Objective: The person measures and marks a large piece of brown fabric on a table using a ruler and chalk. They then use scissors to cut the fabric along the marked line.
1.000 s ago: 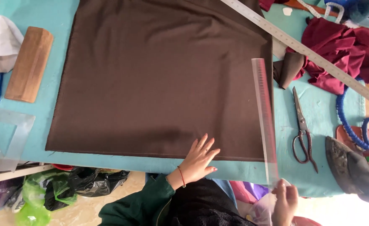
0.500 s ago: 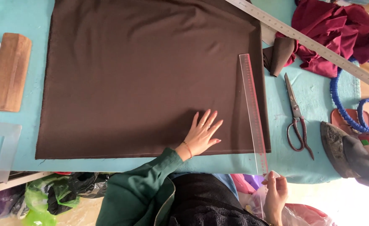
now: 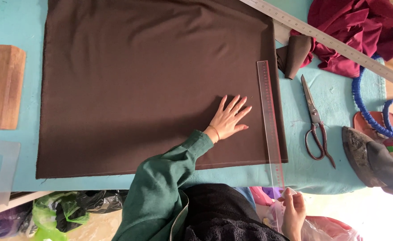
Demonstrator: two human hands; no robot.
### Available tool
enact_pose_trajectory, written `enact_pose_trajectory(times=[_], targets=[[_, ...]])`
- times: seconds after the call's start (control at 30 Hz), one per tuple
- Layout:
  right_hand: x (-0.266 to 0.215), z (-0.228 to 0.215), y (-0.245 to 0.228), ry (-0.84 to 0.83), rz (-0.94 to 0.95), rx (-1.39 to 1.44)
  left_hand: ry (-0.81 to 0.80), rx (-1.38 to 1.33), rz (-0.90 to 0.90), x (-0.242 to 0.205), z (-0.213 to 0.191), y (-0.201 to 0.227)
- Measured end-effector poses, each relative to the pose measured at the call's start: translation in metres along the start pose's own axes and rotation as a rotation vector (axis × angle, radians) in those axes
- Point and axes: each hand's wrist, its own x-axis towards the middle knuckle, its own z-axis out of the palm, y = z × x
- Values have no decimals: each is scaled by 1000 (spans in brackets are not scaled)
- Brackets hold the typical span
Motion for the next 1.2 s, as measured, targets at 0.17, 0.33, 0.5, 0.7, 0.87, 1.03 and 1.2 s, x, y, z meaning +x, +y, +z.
enact_pose_trajectory(times=[0.17, 0.33, 0.5, 0.7, 0.87, 1.03, 1.2], targets=[[-7, 6, -27, -60, 23, -70, 26, -31, -24, 20, 5, -5], [3, 4, -7, -63, -3, -51, 6, -16, 9, 34, 8, 3], [-2, 9, -10, -11, -6, -31, 3, -29, 48, 52, 8, 15], [-8, 14, -21, 106, -83, 87, -20, -129, 69, 67, 6, 16], [1, 9, -10, 79, -40, 64, -100, -142, 65, 69, -4, 16], [1, 10, -13, 64, -37, 52, -180, -145, 54, 69, -10, 17], [0, 11, -21, 51, -35, 72, -228, -131, 30, 69, -13, 17]])
